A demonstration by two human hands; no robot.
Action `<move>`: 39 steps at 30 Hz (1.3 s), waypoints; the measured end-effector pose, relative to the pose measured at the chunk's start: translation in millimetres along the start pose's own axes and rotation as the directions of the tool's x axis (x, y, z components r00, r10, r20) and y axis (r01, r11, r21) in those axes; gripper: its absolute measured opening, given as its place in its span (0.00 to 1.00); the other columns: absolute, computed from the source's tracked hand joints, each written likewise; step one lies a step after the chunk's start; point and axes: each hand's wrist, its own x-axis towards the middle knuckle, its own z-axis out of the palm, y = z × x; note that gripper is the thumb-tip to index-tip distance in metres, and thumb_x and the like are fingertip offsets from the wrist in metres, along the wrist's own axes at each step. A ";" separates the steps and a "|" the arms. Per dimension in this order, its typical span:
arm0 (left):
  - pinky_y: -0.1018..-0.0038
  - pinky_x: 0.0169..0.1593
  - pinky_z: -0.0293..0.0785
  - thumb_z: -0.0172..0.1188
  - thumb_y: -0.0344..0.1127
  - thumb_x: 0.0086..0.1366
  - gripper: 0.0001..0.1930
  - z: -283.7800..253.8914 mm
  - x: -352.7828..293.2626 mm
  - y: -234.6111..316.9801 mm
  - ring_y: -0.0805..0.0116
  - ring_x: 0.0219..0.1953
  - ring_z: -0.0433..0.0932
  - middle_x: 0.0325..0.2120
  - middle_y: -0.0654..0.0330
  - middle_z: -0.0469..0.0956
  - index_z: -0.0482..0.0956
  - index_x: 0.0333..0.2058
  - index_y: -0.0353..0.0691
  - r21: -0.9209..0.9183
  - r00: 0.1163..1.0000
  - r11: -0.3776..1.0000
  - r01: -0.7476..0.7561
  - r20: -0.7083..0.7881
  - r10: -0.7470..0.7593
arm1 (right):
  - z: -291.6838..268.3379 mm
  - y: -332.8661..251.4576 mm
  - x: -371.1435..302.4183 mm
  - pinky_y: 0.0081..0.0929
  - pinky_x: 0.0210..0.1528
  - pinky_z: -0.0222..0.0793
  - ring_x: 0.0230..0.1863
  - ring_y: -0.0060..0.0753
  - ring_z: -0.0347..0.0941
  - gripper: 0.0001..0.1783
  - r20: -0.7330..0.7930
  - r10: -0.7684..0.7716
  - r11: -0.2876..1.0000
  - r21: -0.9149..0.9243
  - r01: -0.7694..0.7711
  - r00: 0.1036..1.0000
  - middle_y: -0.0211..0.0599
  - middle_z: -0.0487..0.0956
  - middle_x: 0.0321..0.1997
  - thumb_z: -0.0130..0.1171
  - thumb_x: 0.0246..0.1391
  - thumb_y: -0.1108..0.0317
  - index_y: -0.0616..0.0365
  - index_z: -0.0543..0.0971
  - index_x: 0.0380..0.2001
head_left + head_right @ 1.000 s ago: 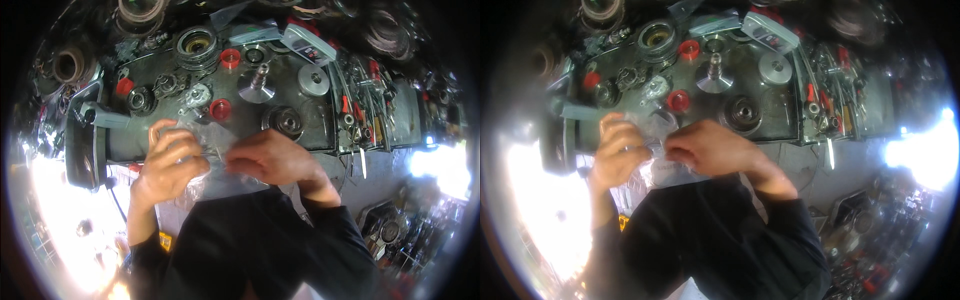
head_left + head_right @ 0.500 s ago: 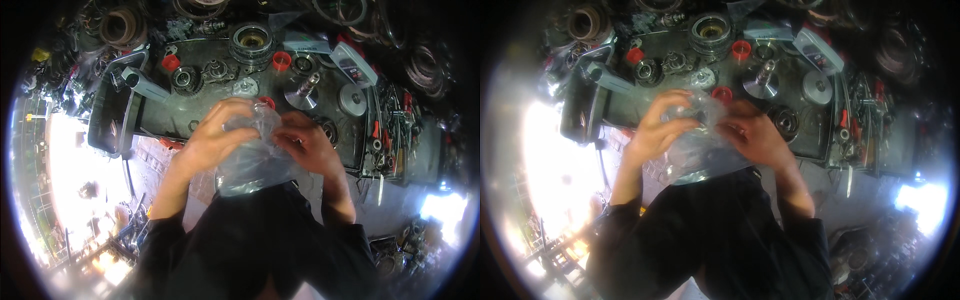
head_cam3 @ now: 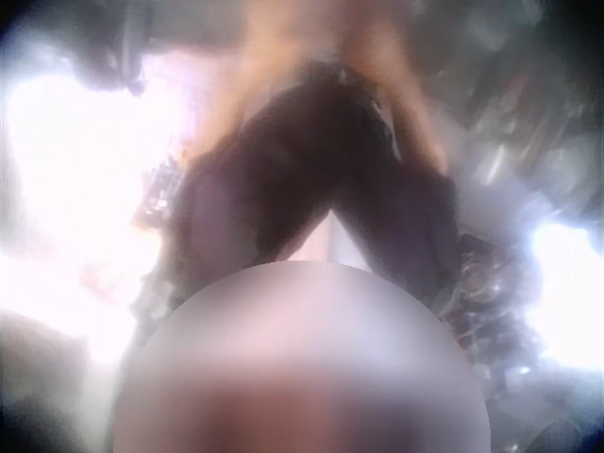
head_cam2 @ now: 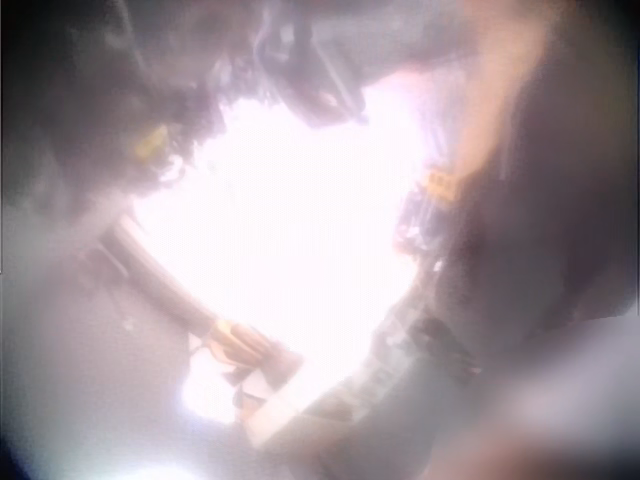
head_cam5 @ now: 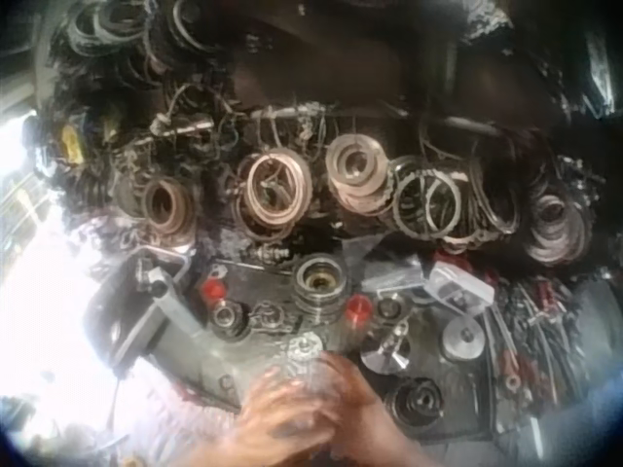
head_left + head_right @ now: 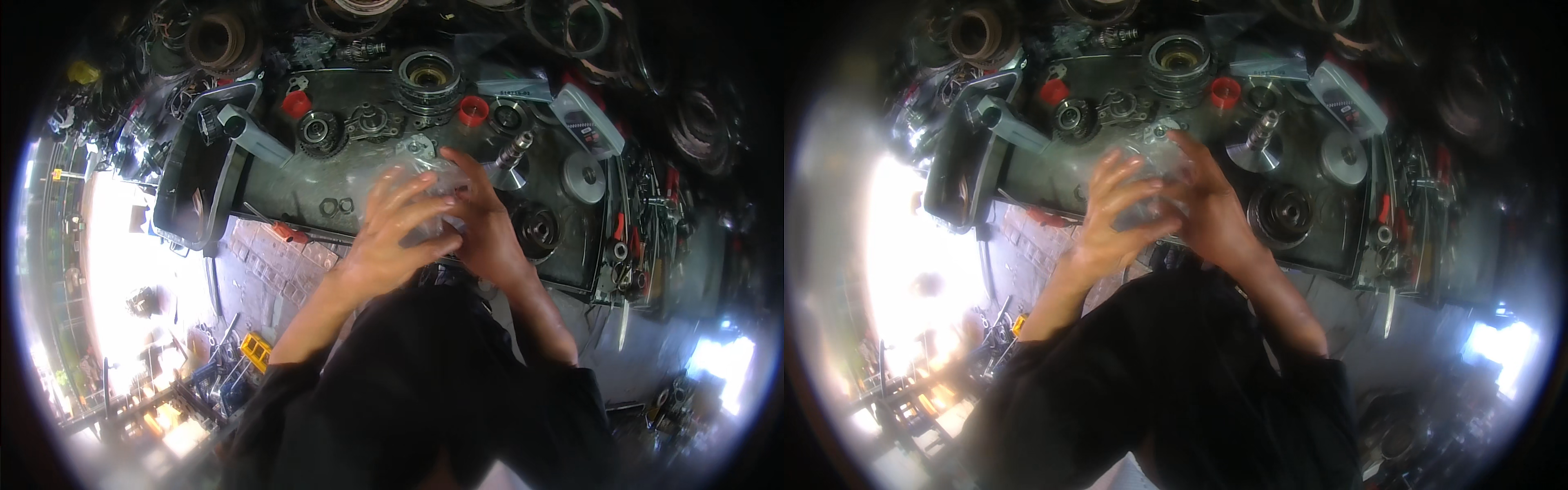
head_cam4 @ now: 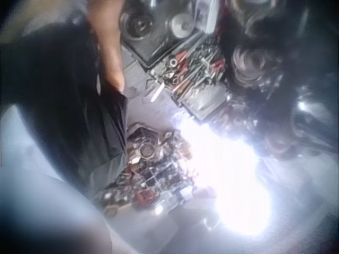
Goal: The person unpacks small mechanical parts from plastic bags and installs a ring onto a cylindrical metal component using a screwdriver. They then place the ring into a groove on the cylinder and continue handling additional parts on the workbench.
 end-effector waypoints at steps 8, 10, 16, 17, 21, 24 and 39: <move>0.41 0.69 0.58 0.68 0.35 0.56 0.12 -7.6 5.0 15.8 0.51 0.69 0.64 0.59 0.60 0.75 0.84 0.41 0.45 -0.058 0.996 0.998 -0.030 0.078 0.034 | 19.2 1.2 -1.8 0.40 0.37 0.78 0.41 0.53 0.80 0.14 -0.061 0.024 0.986 -0.163 -0.034 0.998 0.48 0.72 0.55 0.68 0.49 0.69 0.58 0.81 0.40; 0.41 0.70 0.58 0.67 0.34 0.57 0.12 -13.2 4.6 15.7 0.51 0.69 0.63 0.60 0.60 0.74 0.84 0.41 0.44 -0.030 0.991 0.994 -0.105 0.082 0.107 | 25.6 -0.6 -2.2 0.40 0.35 0.78 0.40 0.53 0.80 0.14 -0.064 0.068 0.982 -0.173 -0.078 0.996 0.46 0.74 0.51 0.68 0.49 0.67 0.57 0.81 0.41; 0.41 0.70 0.58 0.66 0.34 0.57 0.15 -23.8 3.2 19.3 0.54 0.70 0.62 0.61 0.61 0.73 0.83 0.45 0.42 -0.031 0.984 0.987 -0.159 0.079 0.161 | 36.6 -4.7 -6.1 0.39 0.33 0.77 0.40 0.51 0.80 0.17 -0.084 -0.053 0.948 -0.319 0.024 0.995 0.44 0.77 0.41 0.67 0.50 0.65 0.56 0.81 0.44; 0.42 0.70 0.59 0.66 0.34 0.57 0.16 -25.2 3.1 19.6 0.54 0.70 0.62 0.62 0.61 0.73 0.83 0.46 0.42 -0.028 0.986 0.988 -0.151 0.067 0.153 | 37.6 -4.5 -7.1 0.39 0.34 0.77 0.40 0.51 0.80 0.17 -0.075 -0.023 0.950 -0.312 -0.001 0.997 0.45 0.78 0.43 0.66 0.50 0.65 0.56 0.81 0.44; 0.45 0.70 0.60 0.67 0.34 0.57 0.22 -34.4 0.2 17.9 0.58 0.70 0.63 0.62 0.62 0.73 0.82 0.52 0.43 0.077 0.995 0.994 -0.081 0.058 0.077 | 42.6 0.9 -6.3 0.40 0.40 0.78 0.43 0.53 0.81 0.18 -0.005 0.077 0.972 -0.222 -0.076 0.997 0.46 0.79 0.48 0.65 0.51 0.66 0.56 0.81 0.47; 0.49 0.71 0.60 0.68 0.35 0.57 0.26 -41.5 -3.1 10.3 0.58 0.70 0.63 0.63 0.62 0.71 0.80 0.56 0.44 0.083 0.991 0.989 -0.121 0.074 0.115 | 44.9 3.9 -8.3 0.40 0.43 0.78 0.45 0.53 0.81 0.21 0.087 0.134 0.951 -0.290 -0.104 0.987 0.46 0.80 0.50 0.64 0.52 0.64 0.56 0.79 0.50; 0.56 0.67 0.66 0.71 0.32 0.57 0.28 -52.8 -18.7 0.5 0.50 0.67 0.64 0.61 0.52 0.68 0.77 0.57 0.42 0.060 0.953 0.977 0.207 -0.237 -0.187 | 27.1 -4.4 -2.9 0.32 0.42 0.74 0.39 0.43 0.79 0.15 -0.130 0.114 0.984 -0.120 -0.130 0.985 0.42 0.79 0.37 0.68 0.40 0.80 0.61 0.81 0.36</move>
